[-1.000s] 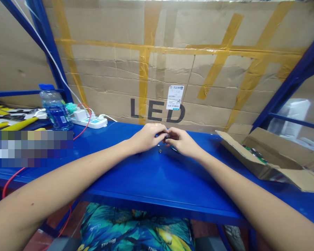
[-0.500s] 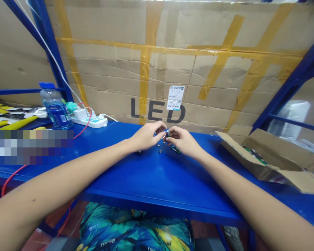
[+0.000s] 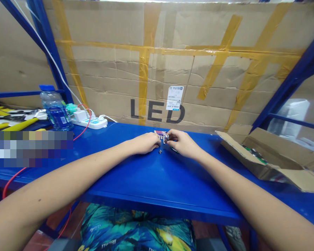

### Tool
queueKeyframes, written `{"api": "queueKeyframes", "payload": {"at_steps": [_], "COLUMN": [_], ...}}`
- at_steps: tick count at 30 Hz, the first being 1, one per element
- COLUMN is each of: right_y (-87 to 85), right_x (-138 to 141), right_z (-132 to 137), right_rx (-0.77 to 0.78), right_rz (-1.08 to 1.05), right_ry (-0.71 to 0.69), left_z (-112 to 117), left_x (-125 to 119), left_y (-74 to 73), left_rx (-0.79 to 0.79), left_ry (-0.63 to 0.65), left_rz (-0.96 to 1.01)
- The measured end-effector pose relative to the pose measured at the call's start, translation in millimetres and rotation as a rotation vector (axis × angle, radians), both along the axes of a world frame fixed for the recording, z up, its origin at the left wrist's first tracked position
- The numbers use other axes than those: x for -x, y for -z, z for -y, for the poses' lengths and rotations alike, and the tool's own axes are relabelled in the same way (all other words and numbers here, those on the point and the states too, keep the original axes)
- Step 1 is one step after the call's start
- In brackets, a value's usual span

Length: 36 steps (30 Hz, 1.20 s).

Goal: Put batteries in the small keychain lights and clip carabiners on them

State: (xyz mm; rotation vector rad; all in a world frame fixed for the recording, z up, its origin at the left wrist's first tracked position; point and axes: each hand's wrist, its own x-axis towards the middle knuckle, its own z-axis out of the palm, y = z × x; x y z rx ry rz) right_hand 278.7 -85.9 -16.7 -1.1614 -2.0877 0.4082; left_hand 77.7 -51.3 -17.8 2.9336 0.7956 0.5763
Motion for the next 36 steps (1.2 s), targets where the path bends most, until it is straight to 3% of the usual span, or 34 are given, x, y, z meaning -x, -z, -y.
{"api": "queueKeyframes", "payload": {"at_steps": [5, 8, 13, 21, 28, 32, 34, 36], "right_y": [-0.2, 0.0, -2.1, -2.4, -1.8, -0.6, -0.5, 0.0], "right_x": [0, -1, 0, 5, 10, 16, 19, 21], "right_z": [1, 0, 2, 3, 6, 8, 10, 13], "right_rx": [-0.010, -0.018, 0.018, 0.192, 0.239, 0.195, 0.109, 0.073], "right_rz": [0.017, 0.024, -0.007, -0.230, -0.312, -0.266, -0.104, 0.087], "right_ry": [-0.017, -0.026, -0.034, -0.143, -0.161, 0.010, 0.129, 0.148], "left_z": [5, 10, 17, 23, 26, 25, 22, 18], "left_x": [2, 5, 0, -3, -5, -6, -4, -1], "left_y": [-9.5, -17.5, -19.2, -16.6, -20.8, -24.3, -25.5, -25.4], "left_rx": [0.001, -0.081, -0.181, -0.211, -0.055, 0.046, 0.091, 0.118], "left_ry": [-0.082, -0.106, 0.007, 0.114, -0.054, -0.114, -0.144, -0.162], "left_rz": [-0.095, 0.036, 0.305, 0.253, 0.345, 0.438, 0.519, 0.586]}}
